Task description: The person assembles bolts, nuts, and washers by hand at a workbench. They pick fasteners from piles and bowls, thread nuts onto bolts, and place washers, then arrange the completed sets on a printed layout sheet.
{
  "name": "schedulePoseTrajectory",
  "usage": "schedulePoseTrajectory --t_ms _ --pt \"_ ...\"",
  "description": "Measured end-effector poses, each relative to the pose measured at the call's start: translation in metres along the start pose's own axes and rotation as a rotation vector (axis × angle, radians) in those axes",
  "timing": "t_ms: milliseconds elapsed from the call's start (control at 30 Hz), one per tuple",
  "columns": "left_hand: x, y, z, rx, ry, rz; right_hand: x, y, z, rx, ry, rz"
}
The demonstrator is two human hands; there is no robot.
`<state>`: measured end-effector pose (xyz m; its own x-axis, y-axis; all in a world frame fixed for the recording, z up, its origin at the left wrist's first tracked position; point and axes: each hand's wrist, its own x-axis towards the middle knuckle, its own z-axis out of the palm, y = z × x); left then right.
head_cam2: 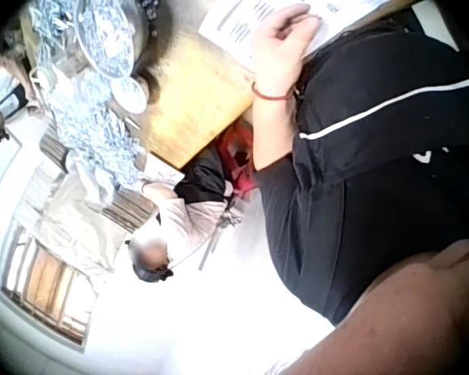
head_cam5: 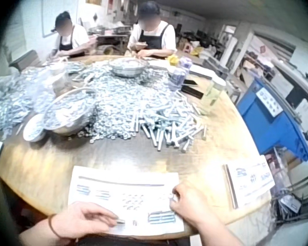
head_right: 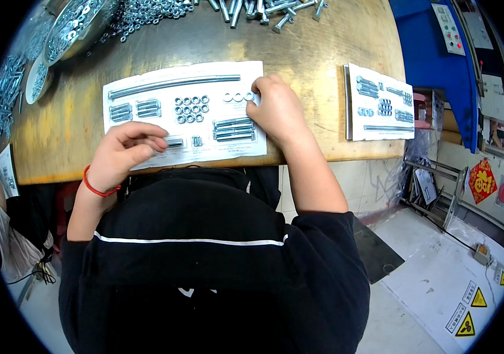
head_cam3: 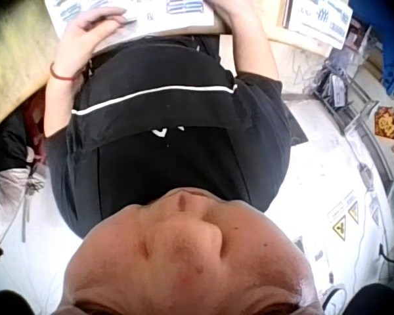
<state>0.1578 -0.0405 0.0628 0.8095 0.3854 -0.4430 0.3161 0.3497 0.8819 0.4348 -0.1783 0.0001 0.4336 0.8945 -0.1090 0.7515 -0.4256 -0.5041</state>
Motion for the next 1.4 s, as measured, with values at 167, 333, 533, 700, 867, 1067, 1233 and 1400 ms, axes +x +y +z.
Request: schedulePoseTrajectory --t_ms 167,333,533,700,867,1067,1233,1400 --pt "-0.010 -0.034 -0.053 0.252 0.472 0.184 -0.005 0.003 0.001 0.034 0.037 -0.023" --pt "-0.032 -0.071 -0.086 0.936 0.698 0.105 -0.042 0.018 0.003 0.101 0.217 0.098" --pt "-0.024 -0.068 -0.055 0.028 0.640 0.101 -0.082 -0.018 0.026 0.534 0.199 0.195" --pt "-0.008 -0.046 -0.080 -0.378 0.576 -0.027 -0.069 -0.017 0.024 1.287 0.273 0.421" --pt "0.005 -0.077 -0.093 -0.358 0.712 -0.063 -0.063 -0.015 0.018 1.399 0.355 0.497" --pt "-0.003 -0.059 -0.087 -0.432 0.614 0.004 -0.065 -0.009 0.020 1.500 0.467 0.465" --pt "-0.007 -0.019 -0.077 -0.436 0.389 0.046 -0.079 -0.007 -0.004 1.467 0.558 0.427" --pt "0.002 -0.042 -0.123 -0.446 0.105 0.022 -0.077 -0.027 0.020 1.326 0.713 0.444"
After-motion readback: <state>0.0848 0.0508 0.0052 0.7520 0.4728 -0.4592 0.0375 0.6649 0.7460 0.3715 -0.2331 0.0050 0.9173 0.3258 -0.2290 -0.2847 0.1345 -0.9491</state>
